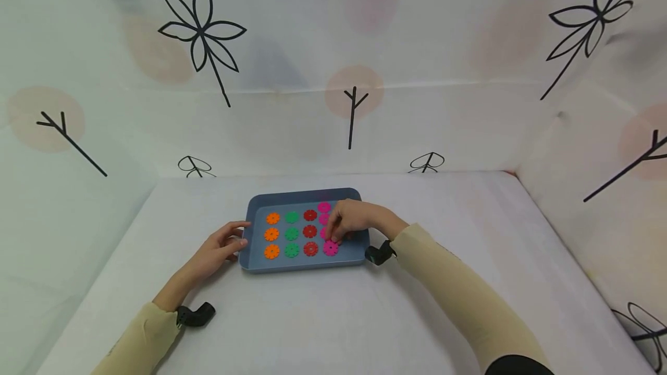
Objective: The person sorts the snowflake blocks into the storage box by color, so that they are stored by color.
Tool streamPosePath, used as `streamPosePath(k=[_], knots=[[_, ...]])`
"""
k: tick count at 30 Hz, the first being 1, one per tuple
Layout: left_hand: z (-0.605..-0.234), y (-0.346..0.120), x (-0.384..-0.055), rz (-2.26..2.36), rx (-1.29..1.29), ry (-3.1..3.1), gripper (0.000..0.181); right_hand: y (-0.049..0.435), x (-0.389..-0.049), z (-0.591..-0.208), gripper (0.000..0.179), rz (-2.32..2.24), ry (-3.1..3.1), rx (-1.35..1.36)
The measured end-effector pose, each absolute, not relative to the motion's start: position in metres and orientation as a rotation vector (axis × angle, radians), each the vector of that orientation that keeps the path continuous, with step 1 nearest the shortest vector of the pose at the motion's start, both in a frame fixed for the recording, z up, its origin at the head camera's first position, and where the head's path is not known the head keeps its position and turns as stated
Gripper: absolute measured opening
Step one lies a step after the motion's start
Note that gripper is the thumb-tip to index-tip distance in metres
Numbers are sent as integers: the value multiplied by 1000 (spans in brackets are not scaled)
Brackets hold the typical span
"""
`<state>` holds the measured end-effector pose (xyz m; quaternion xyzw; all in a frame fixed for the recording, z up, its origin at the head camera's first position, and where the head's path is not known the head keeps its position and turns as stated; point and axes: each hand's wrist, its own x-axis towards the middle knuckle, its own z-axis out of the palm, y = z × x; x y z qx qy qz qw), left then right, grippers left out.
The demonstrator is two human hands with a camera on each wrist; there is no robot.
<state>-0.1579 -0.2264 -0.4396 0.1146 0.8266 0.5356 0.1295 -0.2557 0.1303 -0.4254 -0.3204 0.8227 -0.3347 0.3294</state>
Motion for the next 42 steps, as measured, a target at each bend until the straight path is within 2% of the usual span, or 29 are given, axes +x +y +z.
streamPosePath(k=[16, 21, 28, 42], knots=[[-441, -228, -159, 1563, 344, 2400, 46, 140, -259, -424, 11, -985, 2184, -980], [-442, -229, -161, 1570, 361, 2394, 45, 148, -256, -422, 16, -1081, 2188, -944], [-474, -239, -178, 1562, 355, 2417, 47, 154, -252, -426, 17, -1143, 2208, -899], [-469, -247, -174, 1521, 349, 2422, 50, 160, -234, -425, 24, -1324, 2398, -873]])
